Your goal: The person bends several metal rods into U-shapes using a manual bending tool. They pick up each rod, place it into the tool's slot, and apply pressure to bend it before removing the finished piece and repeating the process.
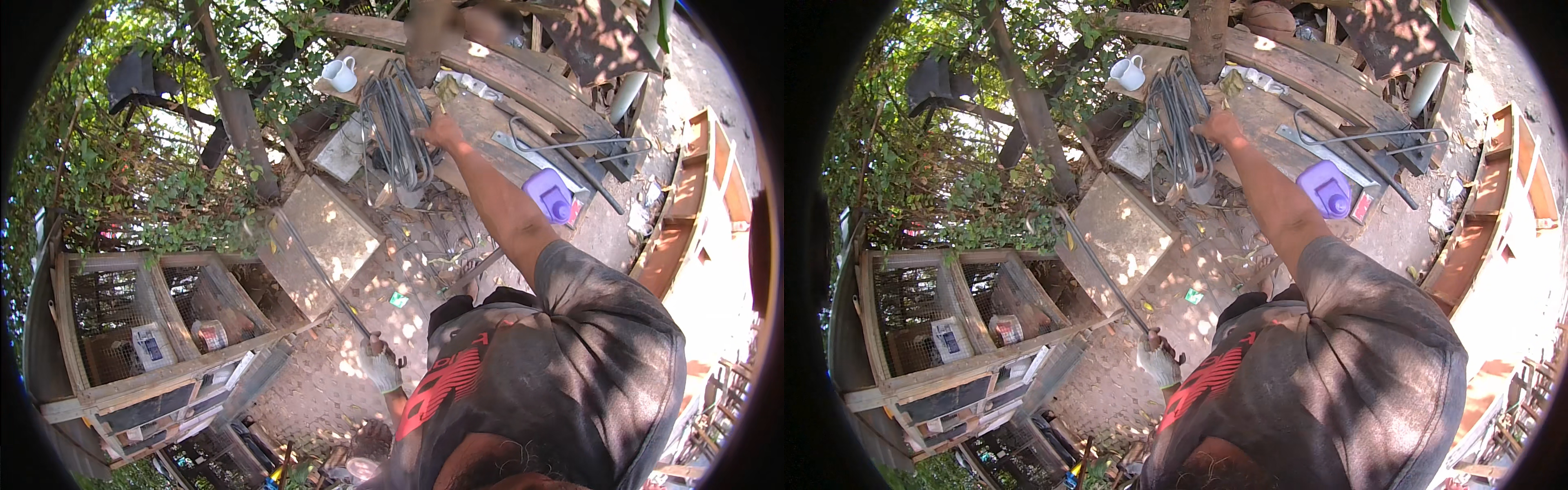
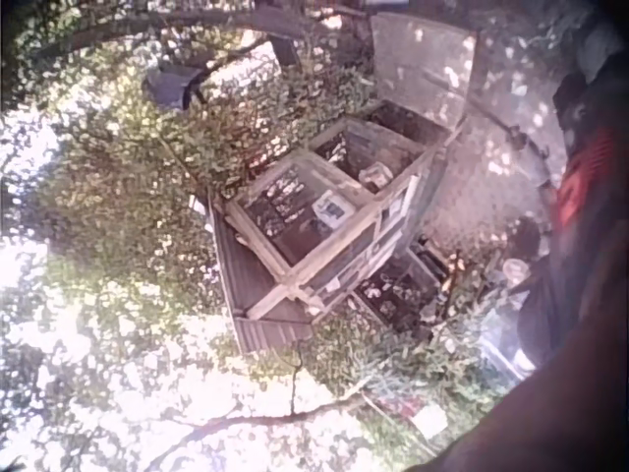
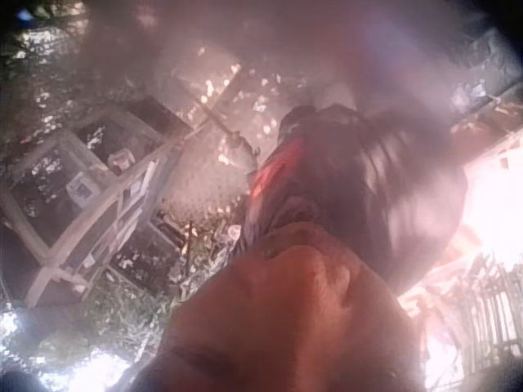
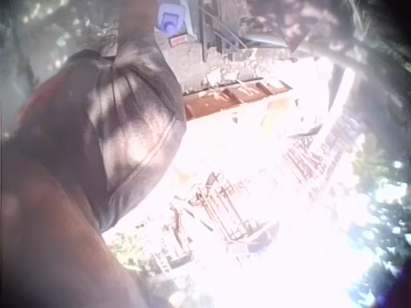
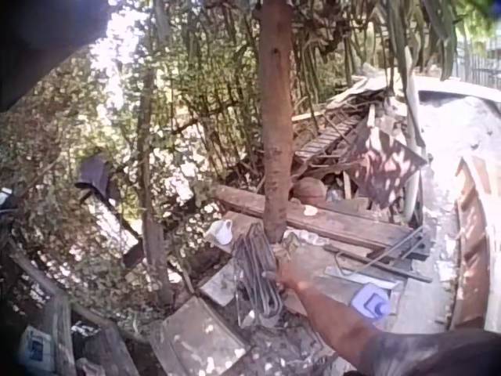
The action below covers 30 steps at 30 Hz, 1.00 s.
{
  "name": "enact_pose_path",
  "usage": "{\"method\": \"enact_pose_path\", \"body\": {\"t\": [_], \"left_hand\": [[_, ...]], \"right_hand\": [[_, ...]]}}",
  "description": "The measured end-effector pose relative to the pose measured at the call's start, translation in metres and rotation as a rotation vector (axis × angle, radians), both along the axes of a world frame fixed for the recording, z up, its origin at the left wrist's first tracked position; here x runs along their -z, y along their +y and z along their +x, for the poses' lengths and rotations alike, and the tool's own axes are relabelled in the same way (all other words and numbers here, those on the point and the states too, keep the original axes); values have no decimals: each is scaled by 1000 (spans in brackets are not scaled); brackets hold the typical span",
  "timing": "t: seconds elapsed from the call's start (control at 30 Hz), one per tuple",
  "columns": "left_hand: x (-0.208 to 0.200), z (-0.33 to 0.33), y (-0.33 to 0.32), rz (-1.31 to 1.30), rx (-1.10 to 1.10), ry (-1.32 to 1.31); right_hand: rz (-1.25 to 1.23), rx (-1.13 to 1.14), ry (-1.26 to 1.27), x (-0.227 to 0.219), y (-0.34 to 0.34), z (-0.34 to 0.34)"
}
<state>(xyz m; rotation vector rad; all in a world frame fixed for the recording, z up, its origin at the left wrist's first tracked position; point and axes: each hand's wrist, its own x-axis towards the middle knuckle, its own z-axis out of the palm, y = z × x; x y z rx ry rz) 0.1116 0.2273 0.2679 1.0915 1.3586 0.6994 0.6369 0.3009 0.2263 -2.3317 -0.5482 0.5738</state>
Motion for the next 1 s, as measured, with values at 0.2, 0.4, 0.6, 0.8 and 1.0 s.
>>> {"method": "enact_pose_path", "body": {"t": [0.2, 0.4, 0.6, 0.8, 1.0], "left_hand": [[-1, 76, 43, -71, 182, -208], [-21, 116, 53, -116, 261, -207], [-23, 113, 47, -168, 252, -209], [-13, 99, 44, -206, 379, -404], [-24, 119, 33, -236, 496, -554]], "right_hand": [[-16, 58, -112, 23, -9, -10], [-9, 212, -109, 17, -2, -29], [-70, 245, -43, 9, 0, -30], [120, 315, -499, -15, -21, -74], [742, -179, 646, -87, -43, -186]]}}
